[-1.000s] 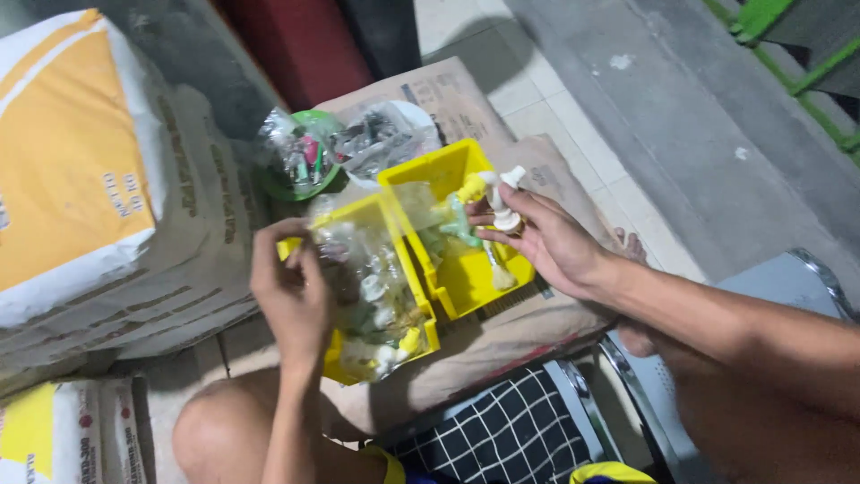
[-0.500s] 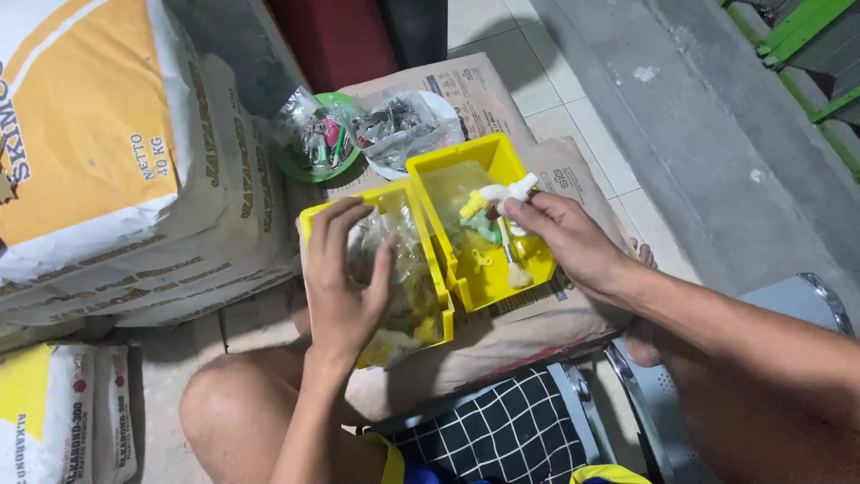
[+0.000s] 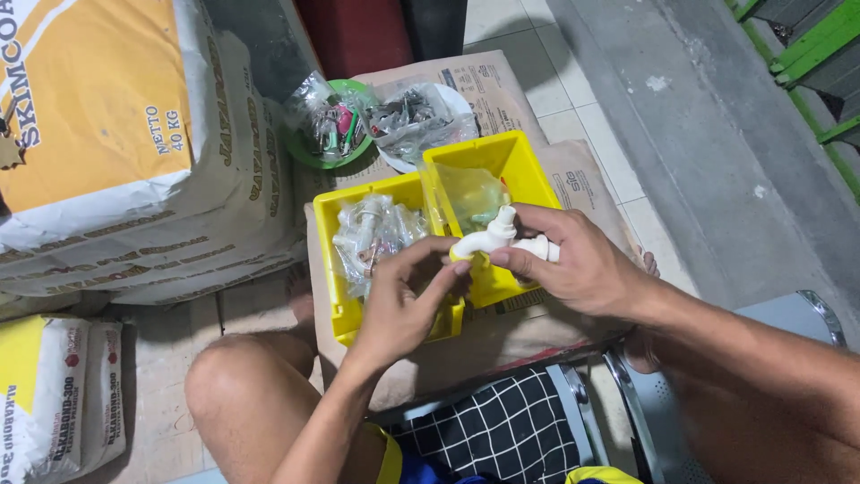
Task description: Cleaning small plastic plumbing fixtures with a brush and sorting them into yellow bins.
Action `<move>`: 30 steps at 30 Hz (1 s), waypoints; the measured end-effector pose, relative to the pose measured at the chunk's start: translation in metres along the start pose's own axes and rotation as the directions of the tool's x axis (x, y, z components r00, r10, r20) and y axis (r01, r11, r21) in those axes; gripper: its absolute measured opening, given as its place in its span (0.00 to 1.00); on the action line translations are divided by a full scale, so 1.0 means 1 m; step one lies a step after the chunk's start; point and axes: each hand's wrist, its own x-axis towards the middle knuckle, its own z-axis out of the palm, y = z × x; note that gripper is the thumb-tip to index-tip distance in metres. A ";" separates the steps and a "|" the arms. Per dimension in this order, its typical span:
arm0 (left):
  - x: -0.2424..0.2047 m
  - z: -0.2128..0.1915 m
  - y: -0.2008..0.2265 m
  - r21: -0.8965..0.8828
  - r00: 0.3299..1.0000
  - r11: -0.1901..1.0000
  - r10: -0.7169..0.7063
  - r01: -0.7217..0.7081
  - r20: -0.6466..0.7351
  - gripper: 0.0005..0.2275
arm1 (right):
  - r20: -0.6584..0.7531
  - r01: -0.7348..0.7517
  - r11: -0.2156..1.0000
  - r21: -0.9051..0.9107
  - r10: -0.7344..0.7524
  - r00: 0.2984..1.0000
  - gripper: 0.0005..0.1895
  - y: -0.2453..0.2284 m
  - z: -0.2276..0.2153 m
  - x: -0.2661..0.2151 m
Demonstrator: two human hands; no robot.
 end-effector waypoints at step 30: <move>0.002 0.022 -0.007 -0.205 0.998 0.979 0.018 -0.006 0.057 0.17 | -0.041 0.046 0.998 0.047 -0.045 0.998 0.09 0.006 -0.001 -0.006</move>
